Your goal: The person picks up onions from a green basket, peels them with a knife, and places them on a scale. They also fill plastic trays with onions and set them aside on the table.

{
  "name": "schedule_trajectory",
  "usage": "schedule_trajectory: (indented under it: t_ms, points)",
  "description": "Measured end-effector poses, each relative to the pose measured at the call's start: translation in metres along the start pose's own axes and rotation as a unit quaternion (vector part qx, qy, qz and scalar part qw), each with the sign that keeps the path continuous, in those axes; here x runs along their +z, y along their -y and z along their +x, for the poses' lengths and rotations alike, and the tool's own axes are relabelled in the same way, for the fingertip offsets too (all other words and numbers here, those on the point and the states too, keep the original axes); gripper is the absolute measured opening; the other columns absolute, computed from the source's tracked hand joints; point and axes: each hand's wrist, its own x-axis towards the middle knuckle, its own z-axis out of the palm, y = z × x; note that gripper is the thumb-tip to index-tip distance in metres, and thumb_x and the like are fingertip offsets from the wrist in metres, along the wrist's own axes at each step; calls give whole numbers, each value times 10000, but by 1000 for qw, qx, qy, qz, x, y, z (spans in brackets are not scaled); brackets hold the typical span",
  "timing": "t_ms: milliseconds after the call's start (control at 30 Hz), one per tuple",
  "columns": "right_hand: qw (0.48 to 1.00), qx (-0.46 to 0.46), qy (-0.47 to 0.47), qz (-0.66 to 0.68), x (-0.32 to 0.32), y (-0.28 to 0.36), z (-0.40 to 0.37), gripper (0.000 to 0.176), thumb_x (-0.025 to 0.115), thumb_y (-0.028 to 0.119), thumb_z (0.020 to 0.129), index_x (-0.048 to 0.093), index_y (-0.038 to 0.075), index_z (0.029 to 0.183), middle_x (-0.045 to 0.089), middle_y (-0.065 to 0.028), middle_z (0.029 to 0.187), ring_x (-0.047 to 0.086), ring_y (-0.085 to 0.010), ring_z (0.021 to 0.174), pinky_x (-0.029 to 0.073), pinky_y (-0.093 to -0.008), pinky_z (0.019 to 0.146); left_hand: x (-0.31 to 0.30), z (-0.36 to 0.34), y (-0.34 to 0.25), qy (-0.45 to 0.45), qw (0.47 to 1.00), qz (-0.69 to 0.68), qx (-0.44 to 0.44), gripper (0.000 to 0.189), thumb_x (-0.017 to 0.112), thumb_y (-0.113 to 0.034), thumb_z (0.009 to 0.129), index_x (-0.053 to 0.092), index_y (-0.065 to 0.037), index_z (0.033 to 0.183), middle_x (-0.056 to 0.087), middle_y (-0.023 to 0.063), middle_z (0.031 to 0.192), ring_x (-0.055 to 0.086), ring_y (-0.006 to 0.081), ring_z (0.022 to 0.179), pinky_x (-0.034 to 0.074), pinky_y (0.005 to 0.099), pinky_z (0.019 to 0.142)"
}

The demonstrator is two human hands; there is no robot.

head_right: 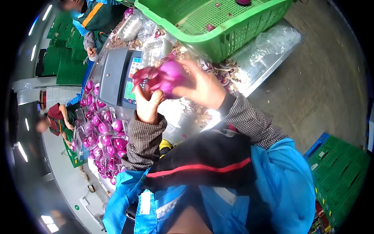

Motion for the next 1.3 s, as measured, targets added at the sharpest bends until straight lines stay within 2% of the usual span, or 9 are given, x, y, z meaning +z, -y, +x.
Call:
schedule_trajectory:
  t_ms: [100,233,267,367,433,600,933,1067,1300]
  points:
    - [917,193,25,349,-6,-30,-7,608,565,453,964,357,149,1448,597,-10,965,492,-95,555,413,-247,494,-6,-6,-6,-18,994,-99,-38,1113,752,-14,752,-17,-163,1543,467,186,1339,615,269,1060,583,383,798]
    - [810,319,28,492,23,-23,-17,630,534,549,951,373,159,1418,539,19,865,386,-56,509,326,-206,438,11,-11,47,49,988,-147,-7,812,653,-42,739,272,-7,1455,510,147,1295,550,239,1156,464,373,991]
    - [814,302,47,493,25,-26,-18,666,534,575,940,369,131,1408,529,9,784,428,-69,526,363,-222,441,13,-9,42,61,978,-193,-45,975,840,-297,713,281,-37,1468,457,133,1390,462,290,1289,379,439,1088]
    - [915,323,19,242,11,-44,-16,497,508,483,987,540,26,1179,536,-1,681,518,-87,570,428,-250,469,12,-16,42,-3,973,-223,-59,925,813,-251,720,296,-32,1455,464,148,1378,494,298,1255,408,457,1073]
    - [989,114,-84,-30,5,-35,-20,267,563,313,970,599,57,1035,623,-46,754,626,-168,632,487,-285,547,-5,-14,50,-11,972,-222,-69,898,801,-231,715,312,-31,1441,469,161,1366,512,304,1234,422,468,1063]
    - [908,-141,-25,-393,-1,-2,-22,179,678,97,771,588,103,925,614,-62,803,655,-250,706,520,-354,597,-16,-20,39,11,998,-56,-38,804,772,-192,714,355,-5,1377,489,157,1294,517,256,1198,446,403,1018]
    - [901,-188,-35,-390,-4,-46,-3,214,613,36,746,597,96,951,633,-73,801,660,-264,700,542,-373,599,-16,-31,18,87,988,-62,-116,912,766,-363,673,342,6,1391,504,164,1279,521,263,1187,441,398,1012]
    - [928,-17,-67,-367,-35,-96,-23,245,606,80,879,657,80,1119,694,-121,1068,686,-310,877,555,-380,738,-24,-35,-12,189,971,-130,-60,932,778,-348,687,312,-16,1422,476,188,1344,508,308,1227,431,452,1031]
    - [979,-2,-27,-204,5,-7,-9,519,720,363,815,583,100,1241,655,-124,1129,682,-258,877,544,-364,745,-20,-27,12,45,994,4,-97,960,799,-292,654,308,-16,1432,473,189,1329,510,311,1225,431,436,1042]
